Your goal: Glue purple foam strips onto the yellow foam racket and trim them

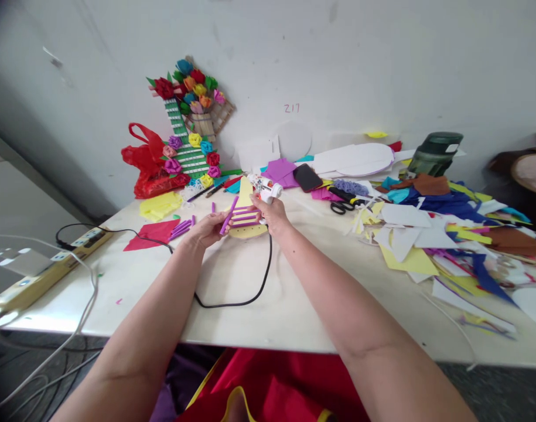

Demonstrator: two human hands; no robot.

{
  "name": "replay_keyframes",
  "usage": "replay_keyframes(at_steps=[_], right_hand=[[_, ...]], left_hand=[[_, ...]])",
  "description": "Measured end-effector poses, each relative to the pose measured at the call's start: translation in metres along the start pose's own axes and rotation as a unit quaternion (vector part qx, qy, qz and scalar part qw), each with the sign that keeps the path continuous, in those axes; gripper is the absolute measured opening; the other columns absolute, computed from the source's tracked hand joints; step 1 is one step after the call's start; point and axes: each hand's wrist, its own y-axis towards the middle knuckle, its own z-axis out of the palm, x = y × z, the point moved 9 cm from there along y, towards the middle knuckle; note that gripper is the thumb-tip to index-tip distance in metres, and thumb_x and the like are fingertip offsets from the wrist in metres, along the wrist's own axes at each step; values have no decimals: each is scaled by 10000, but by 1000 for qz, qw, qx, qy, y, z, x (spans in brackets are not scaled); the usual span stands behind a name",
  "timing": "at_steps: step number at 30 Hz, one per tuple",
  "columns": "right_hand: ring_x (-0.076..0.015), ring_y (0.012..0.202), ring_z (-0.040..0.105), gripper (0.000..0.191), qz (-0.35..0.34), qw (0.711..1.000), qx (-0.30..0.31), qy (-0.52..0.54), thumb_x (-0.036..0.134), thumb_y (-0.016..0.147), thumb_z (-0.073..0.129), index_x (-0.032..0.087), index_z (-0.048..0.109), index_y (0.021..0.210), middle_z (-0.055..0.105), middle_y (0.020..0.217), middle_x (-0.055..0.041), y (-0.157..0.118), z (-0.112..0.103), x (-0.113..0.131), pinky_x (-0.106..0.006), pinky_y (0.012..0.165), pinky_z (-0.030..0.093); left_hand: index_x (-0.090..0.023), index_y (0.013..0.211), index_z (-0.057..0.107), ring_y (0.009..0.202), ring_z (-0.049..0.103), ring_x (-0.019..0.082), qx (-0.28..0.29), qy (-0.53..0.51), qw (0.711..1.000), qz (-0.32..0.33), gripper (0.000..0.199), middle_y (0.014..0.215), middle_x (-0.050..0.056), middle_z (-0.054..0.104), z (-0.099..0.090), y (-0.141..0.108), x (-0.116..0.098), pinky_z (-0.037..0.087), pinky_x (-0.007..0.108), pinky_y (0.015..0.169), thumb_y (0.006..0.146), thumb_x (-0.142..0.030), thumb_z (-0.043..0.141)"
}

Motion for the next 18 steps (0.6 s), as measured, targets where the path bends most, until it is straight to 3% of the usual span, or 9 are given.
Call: replay_keyframes(at_steps=[6, 10, 18], right_hand=[[-36, 275, 369, 349, -27, 994, 58, -85, 447, 613, 718, 136, 592, 707, 627, 539, -2, 3, -6, 6, -196, 289, 291], [-43, 270, 369, 364, -26, 992, 74, -97, 466, 603, 722, 135, 590, 677, 634, 545, -15, 3, -9, 6, -207, 274, 268], [-34, 267, 345, 366, -29, 982, 123, -142, 474, 623, 699, 122, 605, 655, 648, 562, -27, -2, -4, 7, -210, 287, 287]], left_hand=[[-65, 788, 635, 496, 579, 100, -63, -21, 996, 53, 86, 603, 51, 619, -18, 0, -9, 485, 185, 464, 765, -126, 578], [-67, 768, 646, 473, 552, 85, -104, -18, 992, 62, 76, 564, 31, 601, -24, -4, -11, 432, 161, 413, 737, -121, 601], [-76, 709, 644, 419, 480, 66, -127, -1, 990, 63, 64, 509, 8, 555, -30, -4, -9, 303, 157, 345, 694, -136, 629]])
